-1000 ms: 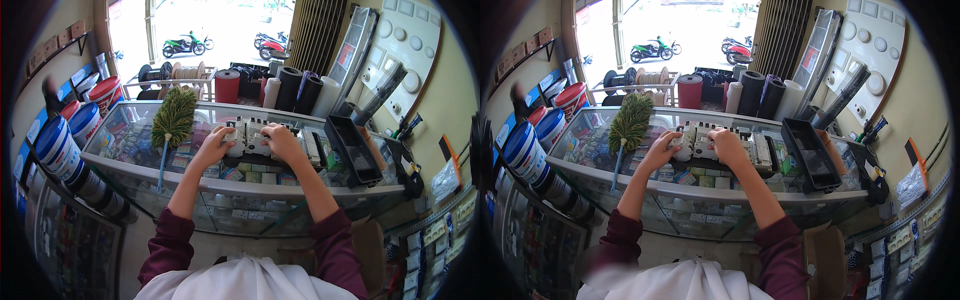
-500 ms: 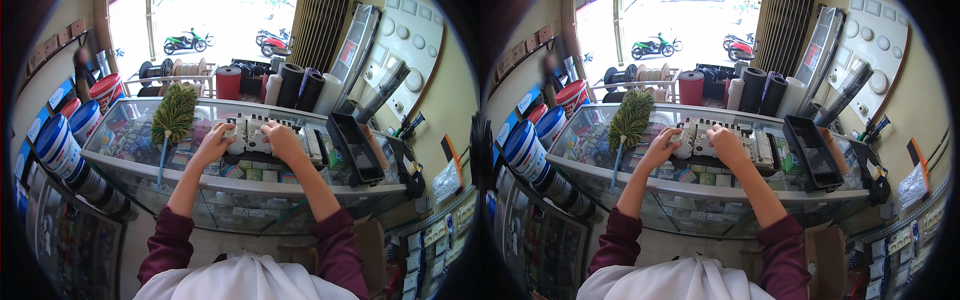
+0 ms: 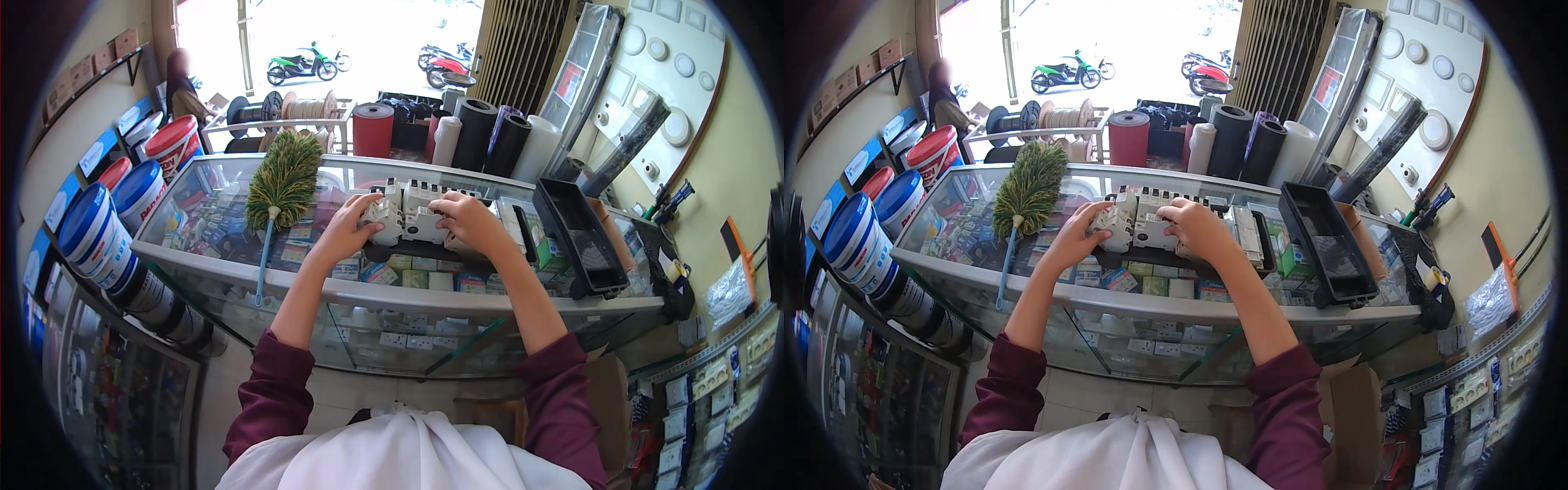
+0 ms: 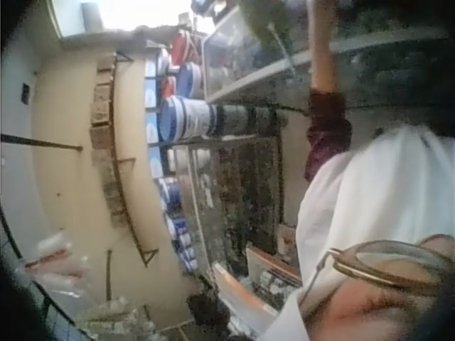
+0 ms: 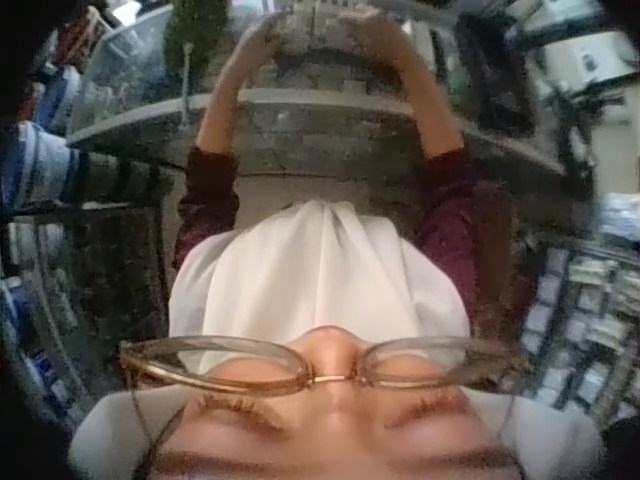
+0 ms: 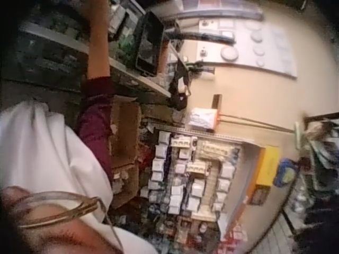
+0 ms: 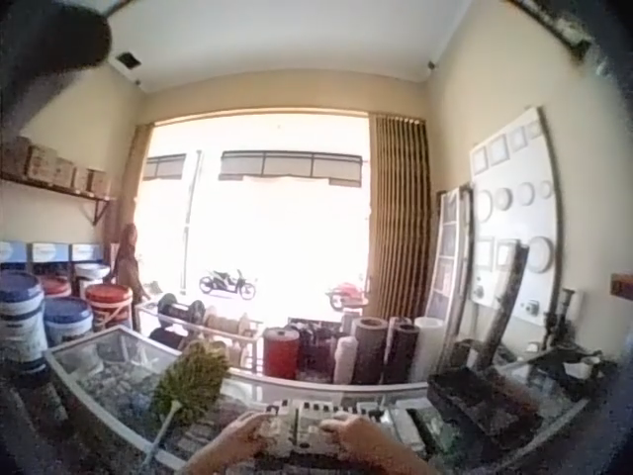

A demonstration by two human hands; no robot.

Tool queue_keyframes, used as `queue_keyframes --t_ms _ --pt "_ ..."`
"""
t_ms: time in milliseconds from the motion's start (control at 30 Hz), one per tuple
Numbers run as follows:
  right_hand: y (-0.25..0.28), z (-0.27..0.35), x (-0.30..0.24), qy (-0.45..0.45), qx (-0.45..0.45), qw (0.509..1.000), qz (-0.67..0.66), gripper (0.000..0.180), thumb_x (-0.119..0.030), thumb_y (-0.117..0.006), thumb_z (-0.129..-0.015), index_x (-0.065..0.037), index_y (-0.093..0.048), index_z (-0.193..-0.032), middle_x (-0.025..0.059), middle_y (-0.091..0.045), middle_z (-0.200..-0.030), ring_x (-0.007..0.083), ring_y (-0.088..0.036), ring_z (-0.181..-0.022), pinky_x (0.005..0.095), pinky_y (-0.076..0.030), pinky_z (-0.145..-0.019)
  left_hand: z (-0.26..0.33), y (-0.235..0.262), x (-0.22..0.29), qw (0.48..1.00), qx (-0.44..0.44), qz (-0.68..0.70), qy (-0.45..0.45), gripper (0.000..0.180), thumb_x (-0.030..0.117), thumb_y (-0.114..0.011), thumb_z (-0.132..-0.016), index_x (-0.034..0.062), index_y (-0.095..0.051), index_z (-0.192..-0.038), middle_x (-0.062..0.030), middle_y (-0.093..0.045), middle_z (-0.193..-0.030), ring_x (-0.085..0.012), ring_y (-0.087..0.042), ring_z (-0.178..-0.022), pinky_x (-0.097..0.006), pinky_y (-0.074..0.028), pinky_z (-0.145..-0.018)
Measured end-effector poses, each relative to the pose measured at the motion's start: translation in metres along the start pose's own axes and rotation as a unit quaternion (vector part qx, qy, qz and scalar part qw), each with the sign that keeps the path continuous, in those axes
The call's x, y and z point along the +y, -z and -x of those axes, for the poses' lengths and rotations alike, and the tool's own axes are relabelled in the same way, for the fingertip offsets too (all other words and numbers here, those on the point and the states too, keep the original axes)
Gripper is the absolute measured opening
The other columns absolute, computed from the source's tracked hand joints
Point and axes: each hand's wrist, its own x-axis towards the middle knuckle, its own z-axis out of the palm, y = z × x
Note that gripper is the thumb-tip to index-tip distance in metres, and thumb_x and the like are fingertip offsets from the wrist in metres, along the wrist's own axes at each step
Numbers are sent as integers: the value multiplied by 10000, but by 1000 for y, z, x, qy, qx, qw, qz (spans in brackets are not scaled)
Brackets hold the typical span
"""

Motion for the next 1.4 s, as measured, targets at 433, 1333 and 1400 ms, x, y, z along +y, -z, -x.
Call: queue_keyframes --t_ms 433,1333,1400 --pt "-5 5 -10 -17 18 997 78 308 -122 -624 -756 -82 -568 -1056 104 -560 -951 284 -584 -889 377 -479 -758 3 -2 4 1000 5 11 6 414 5 -602 -740 55 -500 -1138 -105 -512 -1046 -240 -514 -921 -316 -421 -759" --pt "5 118 -68 -111 282 951 -68 345 -148 -664 -748 -28 -556 -1053 144 -576 -994 278 -567 -918 327 -443 -793 49 -82 98 979 136 66 -137 392 71 -496 -858 3 -446 -1241 -170 -418 -1316 -337 -324 -1270 -386 -294 -1006" --pt "0 159 -67 -145 278 949 -45 341 -138 -664 -749 -31 -559 -1055 137 -581 -984 260 -573 -912 317 -445 -790 53 -115 110 978 64 133 -150 382 32 -489 -842 5 -467 -1222 -162 -434 -1305 -319 -339 -1266 -370 -299 -1001"
